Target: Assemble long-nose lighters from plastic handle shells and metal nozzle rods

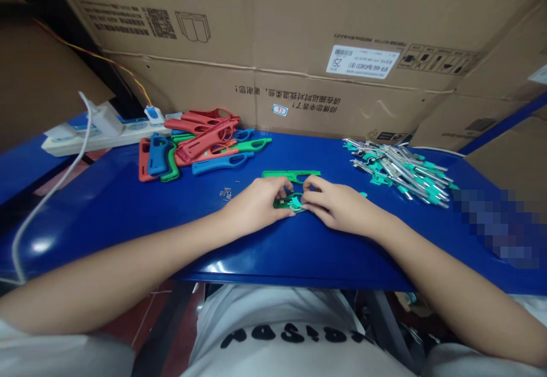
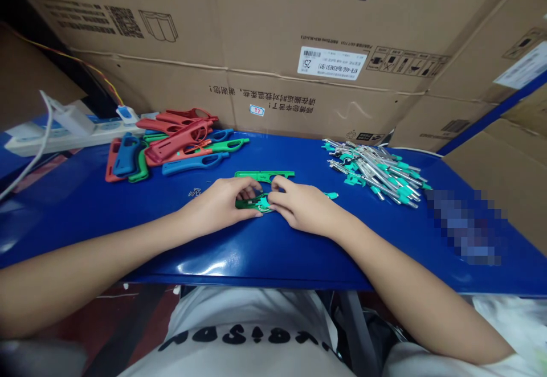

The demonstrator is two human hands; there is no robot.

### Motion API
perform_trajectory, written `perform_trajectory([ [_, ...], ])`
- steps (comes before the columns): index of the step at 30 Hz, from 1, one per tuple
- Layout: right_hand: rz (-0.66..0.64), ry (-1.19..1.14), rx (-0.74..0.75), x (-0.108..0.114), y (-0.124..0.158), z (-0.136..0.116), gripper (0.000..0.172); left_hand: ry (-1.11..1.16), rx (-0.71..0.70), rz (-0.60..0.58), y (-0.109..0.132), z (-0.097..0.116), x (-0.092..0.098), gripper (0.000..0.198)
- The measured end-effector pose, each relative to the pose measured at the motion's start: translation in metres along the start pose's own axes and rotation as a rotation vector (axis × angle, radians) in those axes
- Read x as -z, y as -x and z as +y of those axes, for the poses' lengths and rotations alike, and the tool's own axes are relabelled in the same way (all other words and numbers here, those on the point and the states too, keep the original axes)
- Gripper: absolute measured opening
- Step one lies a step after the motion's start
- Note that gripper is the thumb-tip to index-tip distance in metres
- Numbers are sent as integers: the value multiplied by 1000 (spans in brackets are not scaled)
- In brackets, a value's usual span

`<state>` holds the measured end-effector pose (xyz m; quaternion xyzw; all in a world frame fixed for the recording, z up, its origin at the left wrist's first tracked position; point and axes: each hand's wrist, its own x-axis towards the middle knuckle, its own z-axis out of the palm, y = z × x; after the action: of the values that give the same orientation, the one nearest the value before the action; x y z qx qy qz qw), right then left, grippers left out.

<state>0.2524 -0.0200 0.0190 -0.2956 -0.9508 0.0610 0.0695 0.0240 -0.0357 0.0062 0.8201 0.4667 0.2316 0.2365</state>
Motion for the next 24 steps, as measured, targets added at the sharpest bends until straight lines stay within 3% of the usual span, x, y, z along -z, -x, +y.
perform_trajectory([
  [2,58,-179,-44,-1,0,4,12,-3,-12,8,0,-1,-1,44],
  [7,91,-402,-116,-8,-2,14,37,-8,-87,-27,1,-1,0,22],
  [13,66,-335,-27,-8,-4,17,15,5,-108,-48,2,1,1,15],
  [24,77,-359,-25,-3,-1,19,20,-4,-144,-43,0,-2,6,21],
])
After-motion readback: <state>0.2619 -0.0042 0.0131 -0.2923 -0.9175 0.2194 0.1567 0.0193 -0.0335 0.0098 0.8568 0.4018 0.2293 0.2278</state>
